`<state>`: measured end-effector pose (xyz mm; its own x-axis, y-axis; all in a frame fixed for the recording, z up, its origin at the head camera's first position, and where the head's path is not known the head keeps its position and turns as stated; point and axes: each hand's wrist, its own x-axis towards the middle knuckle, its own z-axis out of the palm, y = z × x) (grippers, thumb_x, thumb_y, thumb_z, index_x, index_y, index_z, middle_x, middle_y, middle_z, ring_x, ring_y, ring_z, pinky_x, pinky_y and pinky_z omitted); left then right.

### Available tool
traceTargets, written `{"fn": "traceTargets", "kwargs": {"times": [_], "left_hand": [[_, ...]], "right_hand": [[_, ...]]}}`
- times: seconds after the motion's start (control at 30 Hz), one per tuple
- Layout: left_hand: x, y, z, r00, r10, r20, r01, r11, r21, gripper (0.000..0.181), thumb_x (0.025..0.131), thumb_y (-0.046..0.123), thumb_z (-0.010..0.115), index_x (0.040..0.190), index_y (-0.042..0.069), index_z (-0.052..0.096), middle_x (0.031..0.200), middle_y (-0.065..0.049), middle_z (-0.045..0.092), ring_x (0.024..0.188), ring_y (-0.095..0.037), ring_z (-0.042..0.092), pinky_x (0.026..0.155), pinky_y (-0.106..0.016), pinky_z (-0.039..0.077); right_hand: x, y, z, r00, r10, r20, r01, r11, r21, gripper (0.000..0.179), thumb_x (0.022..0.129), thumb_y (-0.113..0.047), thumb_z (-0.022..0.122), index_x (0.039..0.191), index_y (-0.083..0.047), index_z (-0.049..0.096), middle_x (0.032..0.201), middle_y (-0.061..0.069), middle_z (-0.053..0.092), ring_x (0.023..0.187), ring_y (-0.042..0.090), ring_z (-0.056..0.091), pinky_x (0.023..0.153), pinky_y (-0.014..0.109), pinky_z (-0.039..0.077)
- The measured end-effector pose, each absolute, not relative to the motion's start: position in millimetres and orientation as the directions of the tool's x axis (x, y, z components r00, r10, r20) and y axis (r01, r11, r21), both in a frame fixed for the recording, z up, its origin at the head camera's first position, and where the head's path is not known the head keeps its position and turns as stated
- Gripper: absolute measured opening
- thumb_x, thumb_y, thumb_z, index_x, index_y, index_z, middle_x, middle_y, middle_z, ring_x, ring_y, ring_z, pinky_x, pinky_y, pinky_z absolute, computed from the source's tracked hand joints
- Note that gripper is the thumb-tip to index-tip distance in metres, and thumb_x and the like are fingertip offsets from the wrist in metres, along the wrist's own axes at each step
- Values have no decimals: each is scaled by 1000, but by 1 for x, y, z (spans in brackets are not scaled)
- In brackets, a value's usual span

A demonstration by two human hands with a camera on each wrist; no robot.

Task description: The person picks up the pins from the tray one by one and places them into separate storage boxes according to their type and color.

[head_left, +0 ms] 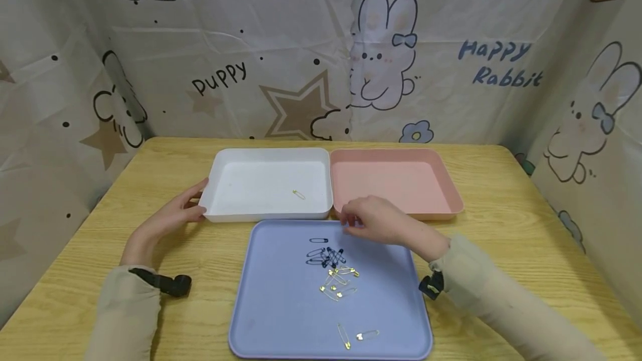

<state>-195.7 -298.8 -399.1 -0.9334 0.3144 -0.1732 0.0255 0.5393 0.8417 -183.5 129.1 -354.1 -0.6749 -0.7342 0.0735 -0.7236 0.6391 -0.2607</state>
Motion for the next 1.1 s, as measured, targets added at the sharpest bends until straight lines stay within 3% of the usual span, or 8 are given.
{"fn": "traceTargets", "kwargs": {"times": [0.67, 1.1], "left_hand": [[-195, -297, -397, -933, 311, -180, 21, 547, 837, 69, 94, 16, 46, 147, 13, 2, 141, -29, 21, 116, -36, 38, 84, -31, 46], [-194, -297, -395, -931, 315, -183, 21, 547, 837, 69, 93, 15, 46, 147, 12, 2, 144, -28, 16, 119, -38, 35, 86, -32, 45]], "right_hand": [[-161, 135, -365, -610, -782, -124, -743, 619, -255, 27, 66, -41, 75, 71, -22, 57, 65, -13, 52, 58, 2, 43, 55, 19, 37], [-159, 134, -373, -590, -787, -180, -755, 617, -224, 23, 67, -41, 75, 69, -25, 59, 64, -18, 50, 59, 0, 45, 57, 18, 38]]}}
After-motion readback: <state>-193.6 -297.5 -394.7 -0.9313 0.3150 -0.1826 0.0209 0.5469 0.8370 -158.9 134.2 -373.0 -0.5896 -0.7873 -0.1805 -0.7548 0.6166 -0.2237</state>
